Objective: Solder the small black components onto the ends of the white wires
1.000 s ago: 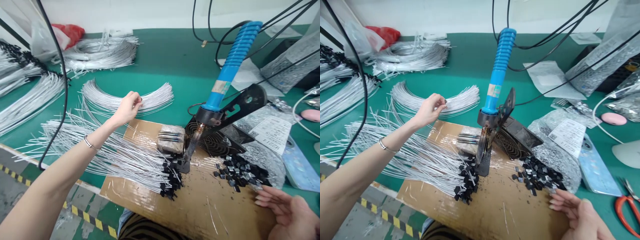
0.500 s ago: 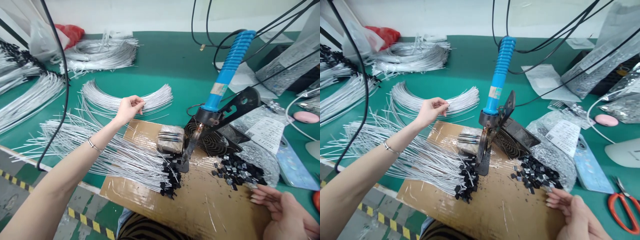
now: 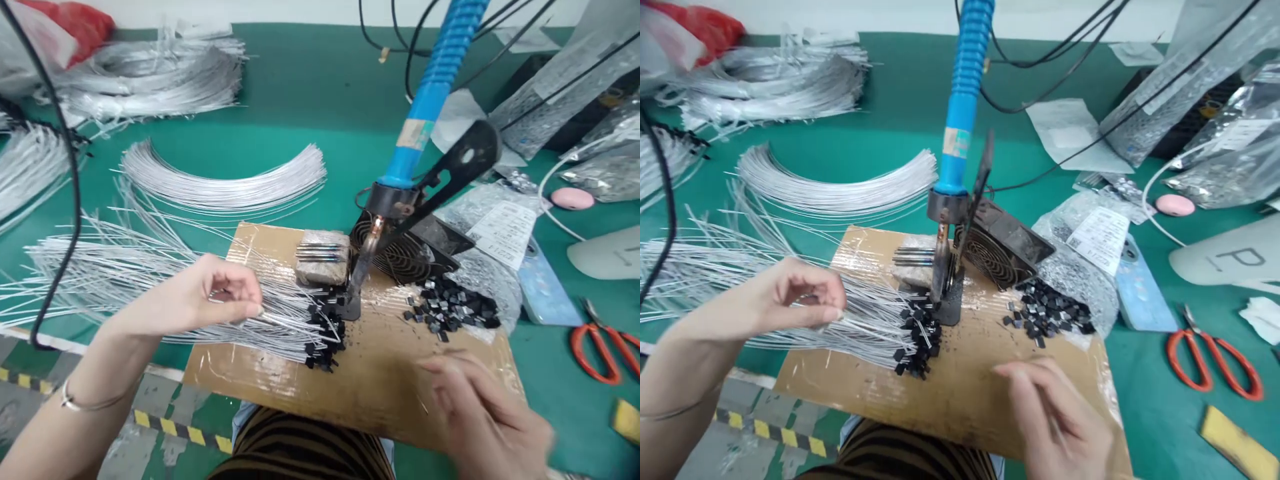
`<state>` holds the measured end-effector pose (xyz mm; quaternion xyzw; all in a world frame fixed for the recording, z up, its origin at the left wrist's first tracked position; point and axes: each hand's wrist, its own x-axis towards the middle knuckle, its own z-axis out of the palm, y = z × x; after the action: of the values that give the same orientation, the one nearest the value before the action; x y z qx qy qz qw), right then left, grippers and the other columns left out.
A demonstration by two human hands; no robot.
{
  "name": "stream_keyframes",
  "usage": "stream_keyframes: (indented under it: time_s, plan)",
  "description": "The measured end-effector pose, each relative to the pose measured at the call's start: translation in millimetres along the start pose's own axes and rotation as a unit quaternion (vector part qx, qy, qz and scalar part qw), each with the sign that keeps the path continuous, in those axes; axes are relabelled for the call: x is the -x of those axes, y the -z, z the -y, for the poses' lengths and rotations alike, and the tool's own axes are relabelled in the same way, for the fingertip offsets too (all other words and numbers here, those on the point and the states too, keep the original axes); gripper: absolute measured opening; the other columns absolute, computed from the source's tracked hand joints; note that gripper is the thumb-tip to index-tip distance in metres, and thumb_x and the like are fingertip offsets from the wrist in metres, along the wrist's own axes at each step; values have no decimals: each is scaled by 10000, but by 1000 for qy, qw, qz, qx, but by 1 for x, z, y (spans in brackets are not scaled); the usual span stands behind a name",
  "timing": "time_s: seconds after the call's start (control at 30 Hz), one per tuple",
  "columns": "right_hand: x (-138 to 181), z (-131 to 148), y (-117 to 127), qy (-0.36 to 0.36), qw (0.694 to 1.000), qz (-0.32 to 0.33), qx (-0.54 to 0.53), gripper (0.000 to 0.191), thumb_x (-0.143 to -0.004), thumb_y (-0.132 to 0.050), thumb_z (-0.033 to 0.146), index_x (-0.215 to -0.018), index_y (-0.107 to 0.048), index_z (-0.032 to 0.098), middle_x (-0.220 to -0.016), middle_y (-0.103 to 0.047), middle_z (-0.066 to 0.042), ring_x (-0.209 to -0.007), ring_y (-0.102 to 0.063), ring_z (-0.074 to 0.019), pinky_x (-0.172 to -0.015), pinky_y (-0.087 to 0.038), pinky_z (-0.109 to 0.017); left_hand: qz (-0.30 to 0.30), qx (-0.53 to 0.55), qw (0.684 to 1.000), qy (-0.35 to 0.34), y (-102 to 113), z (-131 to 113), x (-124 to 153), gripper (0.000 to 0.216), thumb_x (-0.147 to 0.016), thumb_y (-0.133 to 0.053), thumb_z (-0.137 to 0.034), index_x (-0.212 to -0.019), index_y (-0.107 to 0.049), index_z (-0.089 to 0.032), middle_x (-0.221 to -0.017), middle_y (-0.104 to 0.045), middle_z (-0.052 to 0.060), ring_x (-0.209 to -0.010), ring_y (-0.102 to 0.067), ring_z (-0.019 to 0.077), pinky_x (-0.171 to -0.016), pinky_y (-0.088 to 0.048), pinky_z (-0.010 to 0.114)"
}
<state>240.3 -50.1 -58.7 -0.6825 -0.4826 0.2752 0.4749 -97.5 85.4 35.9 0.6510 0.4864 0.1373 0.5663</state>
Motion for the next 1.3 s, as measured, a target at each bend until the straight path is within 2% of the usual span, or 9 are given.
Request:
stream_keyframes:
  time_s: [0.13, 0.2, 0.37, 0.6, 0.8, 0.93, 1.1, 1.17, 1.3]
  plan:
    - [3, 33, -31, -33, 975, 186, -113, 139, -986, -734, 347, -944, -838, 266, -801, -681, -26, -680, -608, -164, -574, -468, -259, -25, 10, 1000, -15, -34, 5, -3, 201, -850, -719, -273, -651, -729, -250, -546, -638, -1, -492, -509, 145, -452, -401, 253]
    - [1, 37, -39, -43, 966, 217, -136, 127, -972, -767, 337, -892, -830, 261, -762, -657, -12, -643, -572, -145, -551, -444, -245, -28, 14, 999, -14, -40, 5, -3, 214, -861, -715, -284, -650, -729, -252, -534, -635, -2, -473, -511, 146, -441, -405, 253]
    - [-1, 36, -47, -52, 961, 218, -163, 211, -932, -821, 285, -737, -760, 232, -677, -588, 24, -593, -502, -115, -533, -388, -235, -58, 6, 998, -30, -43, 5, 1, 230, -876, -720, -266, -647, -744, -254, -558, -668, -3, -495, -551, 138, -460, -433, 237]
    - [2, 33, -60, -115, 944, 230, -207, 244, -905, -841, 349, -720, -765, 209, -671, -588, 13, -592, -471, -119, -530, -347, -248, -73, -5, 997, -27, -54, 6, 0, 206, -900, -726, -262, -696, -760, -257, -589, -691, -4, -502, -582, 145, -467, -463, 243]
    - [0, 30, -60, -126, 939, 231, -222, 259, -932, -824, 371, -746, -748, 208, -691, -566, 28, -560, -393, -98, -514, -299, -250, -62, -4, 997, -37, -54, 7, -1, 231, -902, -696, -256, -674, -732, -258, -585, -681, -1, -511, -571, 153, -472, -447, 255]
    - [-3, 33, -56, -92, 943, 243, -210, 258, -979, -779, 343, -765, -720, 211, -714, -567, 22, -618, -468, -117, -554, -347, -254, -55, -38, 997, -42, -58, 6, 1, 241, -937, -674, -280, -704, -724, -255, -626, -705, 11, -562, -607, 173, -512, -466, 271]
    - [-4, 37, -53, -23, 951, 251, -178, 231, -1011, -727, 266, -787, -705, 214, -720, -576, 25, -632, -513, -116, -559, -376, -246, -22, -80, 996, -40, -83, -5, 4, 168, -1004, -627, -309, -1065, -779, -271, -822, -798, 14, -629, -671, 185, -556, -485, 285]
    - [-3, 39, -54, -3, 956, 241, -166, 203, -1015, -712, 232, -812, -708, 220, -729, -587, 26, -640, -522, -117, -568, -390, -244, -16, -84, 995, -50, -95, -7, 1, 176, -1029, -583, -283, -1009, -757, -264, -790, -768, -11, -615, -636, 165, -581, -475, 281]
    - [1, 40, -56, 23, 969, 202, -141, 160, -1008, -709, 185, -855, -732, 227, -745, -620, 24, -649, -547, -119, -587, -429, -242, -37, -43, 998, -25, -109, -5, -10, 179, -1009, -598, -270, -866, -702, -246, -682, -669, -34, -571, -534, 150, -517, -395, 271]
